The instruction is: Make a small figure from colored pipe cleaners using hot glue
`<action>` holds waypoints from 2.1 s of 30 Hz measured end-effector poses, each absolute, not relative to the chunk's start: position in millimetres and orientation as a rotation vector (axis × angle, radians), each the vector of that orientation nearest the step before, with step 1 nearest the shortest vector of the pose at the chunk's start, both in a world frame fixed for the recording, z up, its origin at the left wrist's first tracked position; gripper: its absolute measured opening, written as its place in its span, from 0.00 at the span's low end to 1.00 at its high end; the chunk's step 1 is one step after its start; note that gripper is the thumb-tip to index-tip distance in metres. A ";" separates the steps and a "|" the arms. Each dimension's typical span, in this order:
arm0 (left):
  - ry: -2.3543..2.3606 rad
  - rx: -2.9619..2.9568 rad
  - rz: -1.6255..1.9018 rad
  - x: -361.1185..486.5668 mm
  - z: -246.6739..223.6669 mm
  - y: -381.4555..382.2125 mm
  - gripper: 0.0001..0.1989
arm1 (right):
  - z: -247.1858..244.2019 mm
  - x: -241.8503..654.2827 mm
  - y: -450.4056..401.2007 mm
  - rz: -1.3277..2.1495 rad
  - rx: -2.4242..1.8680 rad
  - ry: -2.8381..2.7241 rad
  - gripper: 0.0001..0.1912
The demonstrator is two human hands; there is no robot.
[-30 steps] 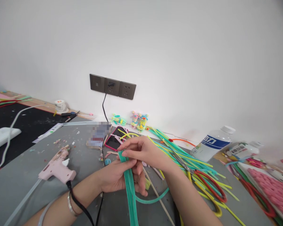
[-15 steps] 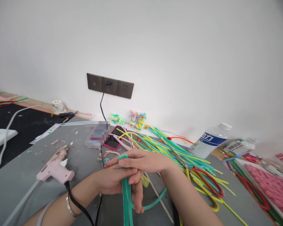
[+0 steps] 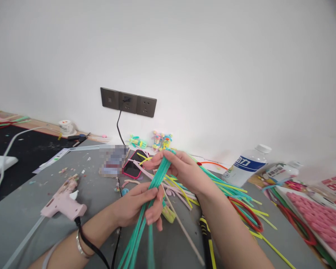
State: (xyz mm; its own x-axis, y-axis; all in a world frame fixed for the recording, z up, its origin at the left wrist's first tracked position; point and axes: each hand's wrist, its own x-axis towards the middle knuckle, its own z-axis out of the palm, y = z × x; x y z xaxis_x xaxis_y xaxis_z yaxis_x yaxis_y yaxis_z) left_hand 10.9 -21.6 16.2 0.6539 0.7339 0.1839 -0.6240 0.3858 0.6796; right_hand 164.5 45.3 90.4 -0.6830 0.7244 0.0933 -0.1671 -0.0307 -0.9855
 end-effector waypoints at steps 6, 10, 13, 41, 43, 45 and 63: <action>0.222 0.782 0.772 6.5 15.9 -22.7 0.11 | 102.4 186.6 55.1 1.669 -0.682 -1.526 0.17; 0.294 0.809 0.672 3.2 18.2 -22.9 0.12 | 109.4 197.6 57.0 1.582 -0.696 -1.490 0.16; 0.353 0.815 0.610 2.2 20.9 -22.6 0.14 | 112.3 207.2 59.7 1.505 -0.720 -1.479 0.16; 0.531 0.754 0.805 6.0 19.3 -16.1 0.18 | 90.2 168.0 18.6 -0.176 -0.989 -2.700 0.27; 0.491 0.771 0.771 5.6 19.2 -17.6 0.18 | 87.7 160.3 15.6 -0.151 -1.000 -2.717 0.24; 0.458 0.782 0.767 4.9 19.5 -18.3 0.17 | 90.8 157.6 16.0 -0.110 -1.014 -2.736 0.20; 0.409 0.982 0.918 2.9 14.3 -17.7 0.16 | 108.1 187.9 30.8 1.114 -1.077 -2.246 0.15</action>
State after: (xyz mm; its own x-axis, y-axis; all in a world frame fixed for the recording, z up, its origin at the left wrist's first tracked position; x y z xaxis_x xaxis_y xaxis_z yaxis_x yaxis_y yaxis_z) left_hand 2.9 -17.7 14.3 0.5725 0.8145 0.0941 -0.4746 0.2356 0.8481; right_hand 187.9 30.8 108.1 -0.6176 0.7862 0.0210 0.4590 0.3820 -0.8021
